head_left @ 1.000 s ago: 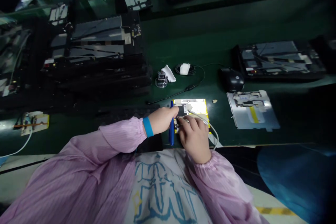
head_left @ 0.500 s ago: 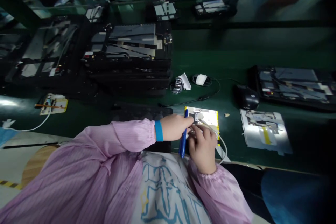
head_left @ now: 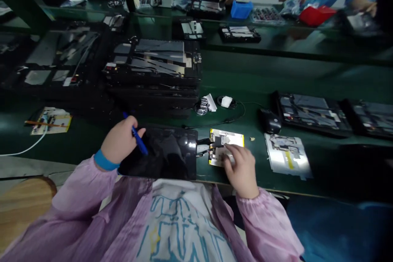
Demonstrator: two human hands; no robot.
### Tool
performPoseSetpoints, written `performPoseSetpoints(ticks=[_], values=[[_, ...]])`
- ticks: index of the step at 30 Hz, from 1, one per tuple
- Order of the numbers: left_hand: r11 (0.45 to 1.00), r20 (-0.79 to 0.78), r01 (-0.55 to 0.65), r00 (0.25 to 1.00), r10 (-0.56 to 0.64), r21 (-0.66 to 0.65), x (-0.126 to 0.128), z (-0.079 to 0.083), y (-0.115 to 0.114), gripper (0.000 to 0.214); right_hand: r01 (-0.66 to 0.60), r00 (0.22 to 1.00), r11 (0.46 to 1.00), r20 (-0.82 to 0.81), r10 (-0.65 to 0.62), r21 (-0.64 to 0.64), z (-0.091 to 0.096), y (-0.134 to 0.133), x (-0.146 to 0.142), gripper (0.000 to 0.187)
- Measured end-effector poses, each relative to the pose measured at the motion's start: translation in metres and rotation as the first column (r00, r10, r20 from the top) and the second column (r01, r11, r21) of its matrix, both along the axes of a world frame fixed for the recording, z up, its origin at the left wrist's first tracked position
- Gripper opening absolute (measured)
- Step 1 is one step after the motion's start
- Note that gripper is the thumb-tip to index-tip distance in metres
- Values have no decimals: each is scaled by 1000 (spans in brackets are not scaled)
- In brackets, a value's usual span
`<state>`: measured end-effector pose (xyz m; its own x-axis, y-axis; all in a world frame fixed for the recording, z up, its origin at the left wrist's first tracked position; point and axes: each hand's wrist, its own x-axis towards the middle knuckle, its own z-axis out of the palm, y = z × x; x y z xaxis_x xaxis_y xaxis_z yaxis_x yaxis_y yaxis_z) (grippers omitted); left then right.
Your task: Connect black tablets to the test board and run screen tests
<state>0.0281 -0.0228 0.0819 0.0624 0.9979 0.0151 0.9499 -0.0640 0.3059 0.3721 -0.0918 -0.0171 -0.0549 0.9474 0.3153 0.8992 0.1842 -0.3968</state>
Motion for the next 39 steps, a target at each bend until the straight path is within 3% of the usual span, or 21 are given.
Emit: performPoseSetpoints(ticks=[2,4,7,14,18,21,23,24,26,27,29,31,33,34,36,39], values=[[991,-30,-136,990,136,-4,-19,-7,-7,18,43,999,999,-23,-43,8,-4,11,5,37],[978,7,-196,980,197,-66,-30,-14,-12,19,67,997,998,-33,-68,-17,-9,21,6,40],[971,90,-192,975,205,-139,-33,-21,-14,20,110,991,992,-75,-114,-57,-17,29,3,37],[966,295,-220,922,252,-138,-44,-25,-13,24,139,988,988,-54,-143,-70,-23,29,6,36],[980,528,-184,826,197,-77,-52,-27,-16,25,78,993,997,-85,-78,-4,-6,25,-10,45],[992,633,-128,766,114,-24,-53,-35,-12,22,-151,974,984,-155,165,96,23,9,-51,51],[992,672,-124,735,87,7,-52,-43,-7,22,-441,884,896,-146,444,50,42,-5,-84,48],[992,687,-128,722,82,17,-52,-48,-4,23,-599,795,801,-115,595,0,49,-11,-98,46],[991,714,-132,697,72,29,-51,-58,0,25,-754,656,651,-79,750,-82,57,-15,-116,41],[991,727,-131,684,64,36,-51,-62,2,26,-766,640,632,-50,766,-117,57,-13,-119,39],[991,750,-126,660,45,52,-52,-69,2,28,-679,722,719,42,690,-147,54,-4,-112,40],[991,766,-117,642,26,64,-52,-72,1,28,-502,845,858,147,514,-110,50,10,-98,41],[991,780,-109,625,13,71,-52,-74,-1,27,-352,919,935,178,352,-35,49,20,-88,43],[991,788,-109,616,10,73,-52,-75,-2,27,-327,932,945,163,324,-6,51,23,-87,43],[991,802,-112,597,11,69,-51,-77,-3,27,-405,909,914,107,403,2,56,20,-94,44],[992,818,-110,575,15,59,-50,-80,-4,26,-651,756,757,34,653,-58,58,7,-116,40]])
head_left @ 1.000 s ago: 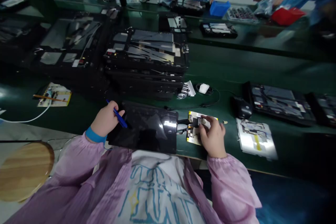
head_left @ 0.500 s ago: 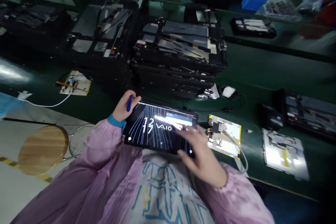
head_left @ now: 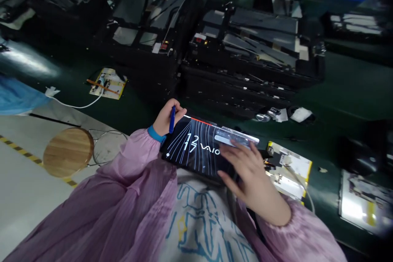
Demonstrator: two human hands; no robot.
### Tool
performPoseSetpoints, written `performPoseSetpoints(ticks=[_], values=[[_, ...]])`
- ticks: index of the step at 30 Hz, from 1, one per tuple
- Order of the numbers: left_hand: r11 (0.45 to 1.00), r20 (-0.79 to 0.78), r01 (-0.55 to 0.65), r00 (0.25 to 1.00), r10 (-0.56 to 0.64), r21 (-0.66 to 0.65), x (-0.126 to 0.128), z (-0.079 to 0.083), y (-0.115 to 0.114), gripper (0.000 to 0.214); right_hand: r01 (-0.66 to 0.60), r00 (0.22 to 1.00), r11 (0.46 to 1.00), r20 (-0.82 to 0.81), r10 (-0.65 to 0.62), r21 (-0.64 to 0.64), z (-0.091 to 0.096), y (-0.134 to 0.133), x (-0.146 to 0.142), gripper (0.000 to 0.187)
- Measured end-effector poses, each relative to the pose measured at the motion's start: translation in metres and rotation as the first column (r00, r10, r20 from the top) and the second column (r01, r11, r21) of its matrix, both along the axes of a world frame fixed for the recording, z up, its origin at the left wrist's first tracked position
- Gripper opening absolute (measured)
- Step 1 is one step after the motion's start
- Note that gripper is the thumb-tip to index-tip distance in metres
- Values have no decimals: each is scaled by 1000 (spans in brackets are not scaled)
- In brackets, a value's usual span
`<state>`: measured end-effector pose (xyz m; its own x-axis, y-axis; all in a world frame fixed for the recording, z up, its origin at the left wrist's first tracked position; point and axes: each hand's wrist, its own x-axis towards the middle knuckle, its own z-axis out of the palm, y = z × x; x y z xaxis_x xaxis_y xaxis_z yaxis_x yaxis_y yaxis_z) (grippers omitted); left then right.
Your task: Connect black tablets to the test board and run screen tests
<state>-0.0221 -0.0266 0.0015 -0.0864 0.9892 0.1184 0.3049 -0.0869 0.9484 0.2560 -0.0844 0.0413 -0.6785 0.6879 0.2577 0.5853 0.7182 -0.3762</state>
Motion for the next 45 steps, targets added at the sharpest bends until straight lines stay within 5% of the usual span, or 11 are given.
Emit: performPoseSetpoints(ticks=[3,9,16,26,34,40,45], values=[[1000,21,11,1000,-12,9,1,-3,-1,26,-114,993,993,29,114,-29,-6,-5,-16,36],[1000,24,3,1000,-3,1,2,-1,-2,25,265,964,961,3,-266,73,-10,12,-13,47],[1000,48,11,999,-10,-15,3,-2,-2,28,-79,997,997,12,79,20,-8,-5,-31,38],[1000,49,9,999,-8,-16,4,-2,0,31,-165,980,986,107,166,-19,-13,-10,-45,49],[999,55,-37,998,36,13,5,3,-6,35,-6,999,991,51,-1,135,3,47,-59,38],[991,-4,-102,995,103,89,4,5,-10,40,27,994,1000,105,-28,16,14,92,-112,28],[988,1,-122,992,122,98,2,1,-9,41,-49,997,996,60,54,-81,15,102,-133,14]])
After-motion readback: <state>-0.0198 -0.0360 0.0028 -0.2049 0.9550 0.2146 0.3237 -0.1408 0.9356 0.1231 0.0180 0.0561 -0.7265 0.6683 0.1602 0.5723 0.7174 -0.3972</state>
